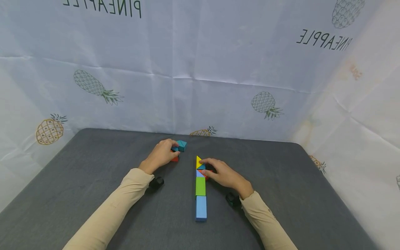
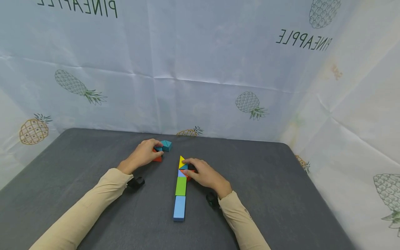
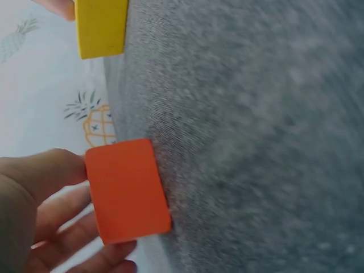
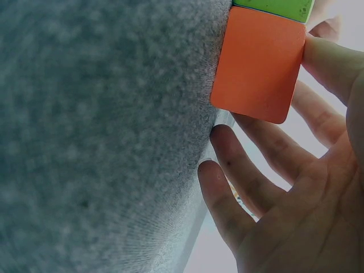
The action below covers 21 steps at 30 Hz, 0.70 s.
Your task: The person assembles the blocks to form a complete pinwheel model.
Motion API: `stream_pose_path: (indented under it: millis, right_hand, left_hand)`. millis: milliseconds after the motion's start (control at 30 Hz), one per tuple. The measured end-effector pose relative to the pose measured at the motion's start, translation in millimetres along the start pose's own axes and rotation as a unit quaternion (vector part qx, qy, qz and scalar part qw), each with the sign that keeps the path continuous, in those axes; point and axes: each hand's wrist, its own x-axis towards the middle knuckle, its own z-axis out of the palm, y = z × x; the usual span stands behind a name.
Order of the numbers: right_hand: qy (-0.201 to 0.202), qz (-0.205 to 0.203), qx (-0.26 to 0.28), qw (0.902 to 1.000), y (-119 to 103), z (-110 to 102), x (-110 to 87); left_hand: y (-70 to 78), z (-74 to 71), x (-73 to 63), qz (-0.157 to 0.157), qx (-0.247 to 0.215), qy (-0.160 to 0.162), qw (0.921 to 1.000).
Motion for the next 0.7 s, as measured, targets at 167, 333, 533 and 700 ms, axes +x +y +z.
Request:
stream_pose_path:
  millis: [167,333,533,700]
  right_hand:
    - [-0.001,-0.004,0.005,1.0000,-0.7,-0.9,-1.2]
    - [0.000,-0.004,0.009,0.9999,0.5,-0.7,-1.2]
    - [-0.002,-0.003,0.015,0.9999,1.1,-0.4,-0.3]
    - [-0.001,-0.001,0.017,0.9999,0.5,-0.4,-0.5]
  left_hand:
    - [-3.6,0.8,-0.3,0.034,0.005,0.016,0.9993]
    - [-4.1,1.2,-1.5,0.065,-0.001,0.034,0.9973]
    - [0.9,0.8,-4.2,0.091,-0.005,0.039,0.9951]
    - [5.6,1.4,-6.6,0.106,-0.009,0.034,0.9938]
